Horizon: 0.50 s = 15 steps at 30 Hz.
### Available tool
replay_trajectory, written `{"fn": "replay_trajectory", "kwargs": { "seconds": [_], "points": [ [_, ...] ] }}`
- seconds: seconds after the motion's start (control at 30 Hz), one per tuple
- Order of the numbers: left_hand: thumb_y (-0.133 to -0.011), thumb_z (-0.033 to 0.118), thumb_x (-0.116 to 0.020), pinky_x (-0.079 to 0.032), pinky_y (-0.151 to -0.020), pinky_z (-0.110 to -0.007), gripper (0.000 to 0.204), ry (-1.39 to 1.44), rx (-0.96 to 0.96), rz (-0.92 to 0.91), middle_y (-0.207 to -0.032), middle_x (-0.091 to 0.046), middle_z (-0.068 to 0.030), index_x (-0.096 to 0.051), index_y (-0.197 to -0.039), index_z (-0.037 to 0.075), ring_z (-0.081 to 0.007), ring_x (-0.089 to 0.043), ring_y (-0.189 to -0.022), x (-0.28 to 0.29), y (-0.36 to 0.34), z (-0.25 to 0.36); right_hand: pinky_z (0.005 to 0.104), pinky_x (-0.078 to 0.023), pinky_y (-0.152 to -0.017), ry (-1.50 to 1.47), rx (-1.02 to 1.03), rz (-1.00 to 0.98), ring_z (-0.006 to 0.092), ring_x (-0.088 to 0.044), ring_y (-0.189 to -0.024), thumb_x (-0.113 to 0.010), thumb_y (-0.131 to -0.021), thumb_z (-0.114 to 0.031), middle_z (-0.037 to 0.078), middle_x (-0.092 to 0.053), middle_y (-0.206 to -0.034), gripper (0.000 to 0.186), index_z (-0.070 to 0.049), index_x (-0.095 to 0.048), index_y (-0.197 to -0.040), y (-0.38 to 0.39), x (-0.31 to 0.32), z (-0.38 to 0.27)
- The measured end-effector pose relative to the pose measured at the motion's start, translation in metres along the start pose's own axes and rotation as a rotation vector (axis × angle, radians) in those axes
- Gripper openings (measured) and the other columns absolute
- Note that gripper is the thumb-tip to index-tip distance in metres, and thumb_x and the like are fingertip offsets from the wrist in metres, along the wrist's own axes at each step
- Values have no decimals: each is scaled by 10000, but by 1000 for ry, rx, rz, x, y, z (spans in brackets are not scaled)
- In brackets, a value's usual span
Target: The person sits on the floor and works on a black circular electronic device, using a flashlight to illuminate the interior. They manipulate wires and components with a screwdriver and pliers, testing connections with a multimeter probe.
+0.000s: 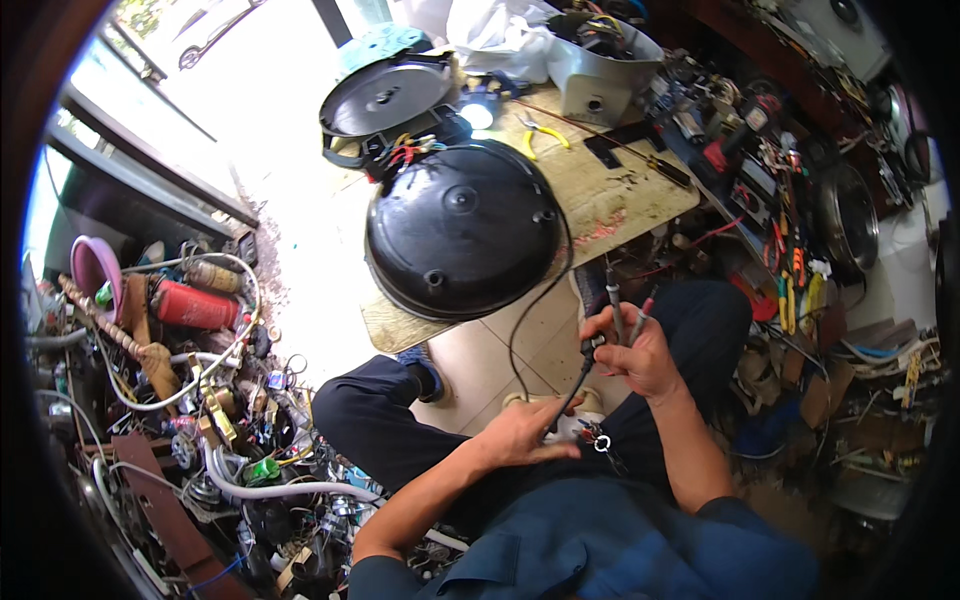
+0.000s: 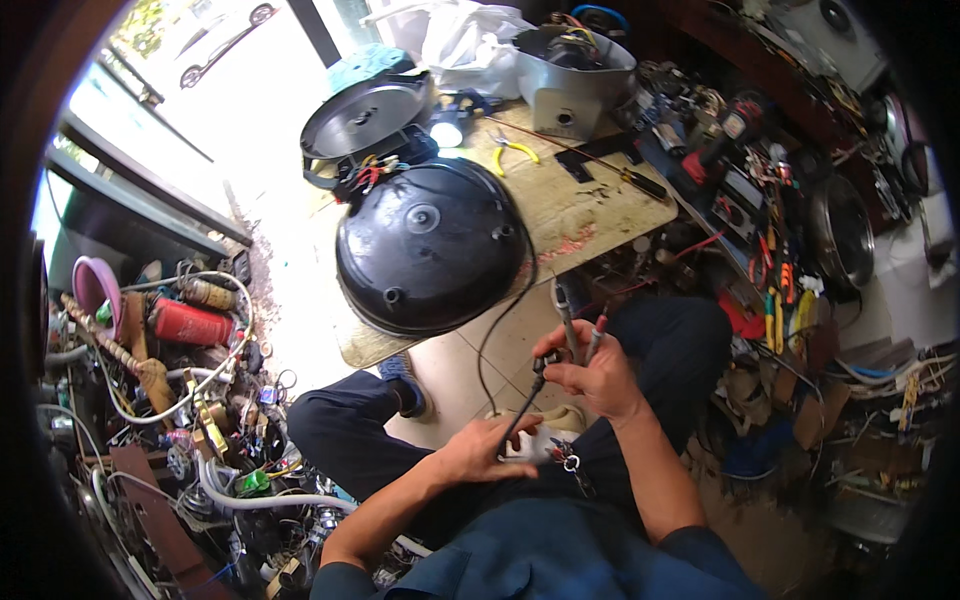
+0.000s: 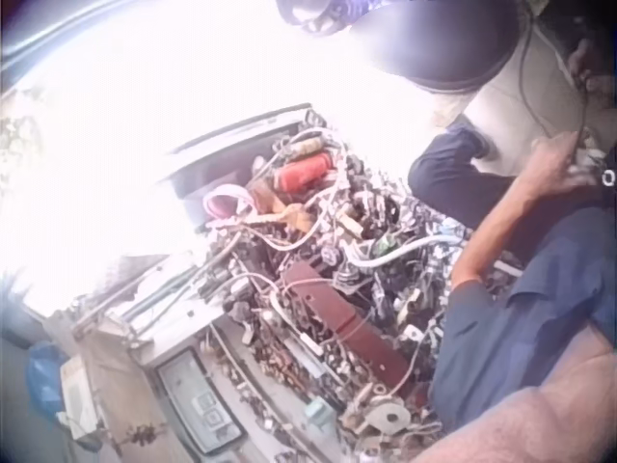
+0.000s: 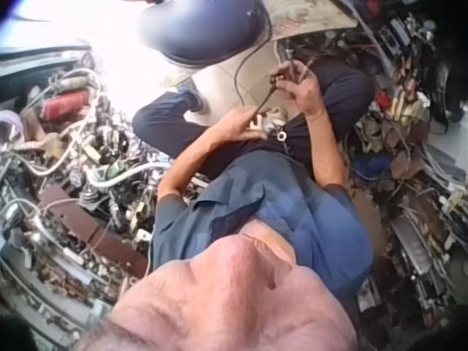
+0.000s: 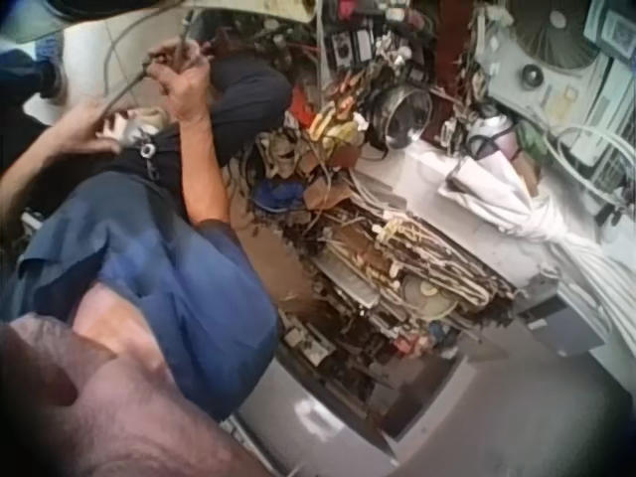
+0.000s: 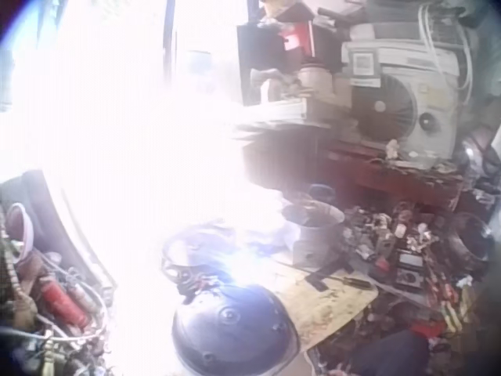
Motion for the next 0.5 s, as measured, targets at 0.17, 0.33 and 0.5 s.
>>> {"fn": "replay_trajectory", "kwargs": {
  "seconds": [0.17, 0.33, 0.5],
  "points": [
    [-930, 446, -833, -597, -746, -348, 1076, 997, 126, -98, -1266, -673, -139, -168, -1675, 45, -229, -737, -924, 8, -14, 2, 283, -563, -794, 240, -4, -151, 111, -703, -937, -842, -794, 104, 93, -751, -1105, 380, -10, -687, -1122, -3, -28, -8],
    [-1162, 560, -271, -506, -571, -274, 634, 1382, 185, 76, -1112, -646, -103, -452, -1520, 69, -165, -666, -758, 32, -43, -4, 269, -562, -820, 502, 83, -340, 117, -708, -963, -853, -824, 80, 70, -731, -1105, 452, 20, -677, -1236, -20, -48, -8],
    [-1115, 643, -362, -367, -502, -260, 726, 1285, 195, 241, -1087, -638, -89, -389, -1636, 139, -151, -509, -651, 50, -63, -11, 213, -482, -717, 343, 226, -89, 40, -600, -810, -801, -950, -33, 7, -700, -1060, 378, 16, -656, -1295, -27, -50, -22]
  ]
}}
Point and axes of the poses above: each hand's wrist, its own y-axis away from the middle knuckle, its own x-axis out of the back of the hand, z = x × y, the point moved 2 cm from there along -y, towards the middle knuckle
